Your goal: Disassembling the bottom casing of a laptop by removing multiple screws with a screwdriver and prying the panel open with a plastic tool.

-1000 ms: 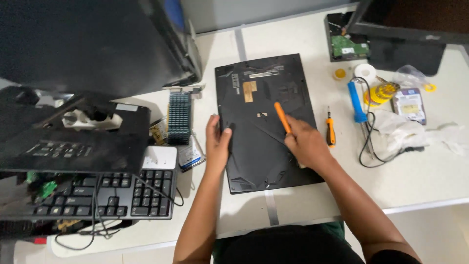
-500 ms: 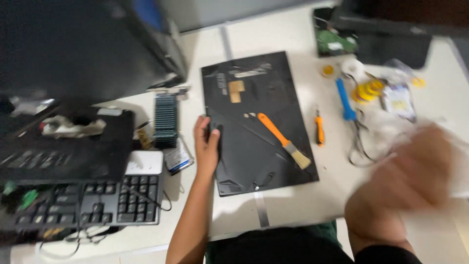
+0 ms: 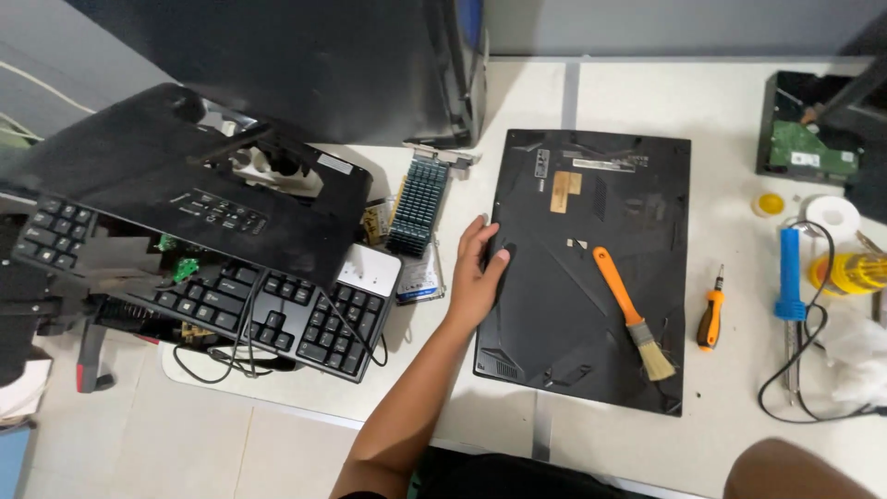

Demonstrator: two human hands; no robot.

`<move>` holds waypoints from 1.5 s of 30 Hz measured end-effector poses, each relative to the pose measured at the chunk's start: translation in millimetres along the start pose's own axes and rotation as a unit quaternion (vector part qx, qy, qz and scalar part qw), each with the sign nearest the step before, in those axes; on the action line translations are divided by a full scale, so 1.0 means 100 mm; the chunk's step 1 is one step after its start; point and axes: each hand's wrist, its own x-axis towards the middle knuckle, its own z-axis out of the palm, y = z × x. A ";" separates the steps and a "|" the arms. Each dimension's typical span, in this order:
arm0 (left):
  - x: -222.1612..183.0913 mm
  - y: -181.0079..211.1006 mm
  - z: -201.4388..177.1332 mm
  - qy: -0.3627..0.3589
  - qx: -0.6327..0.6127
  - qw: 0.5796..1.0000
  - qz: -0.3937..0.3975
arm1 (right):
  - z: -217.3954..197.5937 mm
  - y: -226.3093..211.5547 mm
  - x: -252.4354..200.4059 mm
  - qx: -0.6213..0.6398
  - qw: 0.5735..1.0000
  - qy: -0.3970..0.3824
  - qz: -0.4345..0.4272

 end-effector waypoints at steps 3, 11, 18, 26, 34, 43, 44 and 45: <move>0.06 -0.02 -0.06 -0.001 -0.014 1.000 -0.007 | 0.20 -0.10 -0.08 0.153 0.988 0.011 -0.007; 0.36 -0.14 -0.08 0.030 -0.189 0.975 -0.113 | 1.13 -1.32 -0.82 0.425 0.905 0.002 -0.009; 0.55 -0.46 -0.07 0.035 -0.375 0.904 -0.202 | 1.70 -1.71 -1.15 0.482 0.870 -0.029 0.100; 0.33 0.09 0.12 -0.041 -0.325 0.942 -0.075 | 1.10 -1.50 -0.88 0.610 0.783 -0.072 0.099; 0.08 0.84 -0.05 0.000 -0.317 0.948 0.023 | 1.30 -1.39 -0.79 0.673 0.720 -0.037 0.164; -0.24 0.97 0.06 0.060 -0.169 0.955 0.238 | 1.76 -1.55 -0.87 0.514 0.837 -0.134 0.127; -0.25 0.86 0.11 0.068 -0.139 0.941 0.302 | 1.69 -1.54 -0.85 0.524 0.835 -0.119 0.122; -0.25 0.75 0.15 0.075 -0.108 0.922 0.364 | 1.63 -1.53 -0.84 0.534 0.831 -0.103 0.116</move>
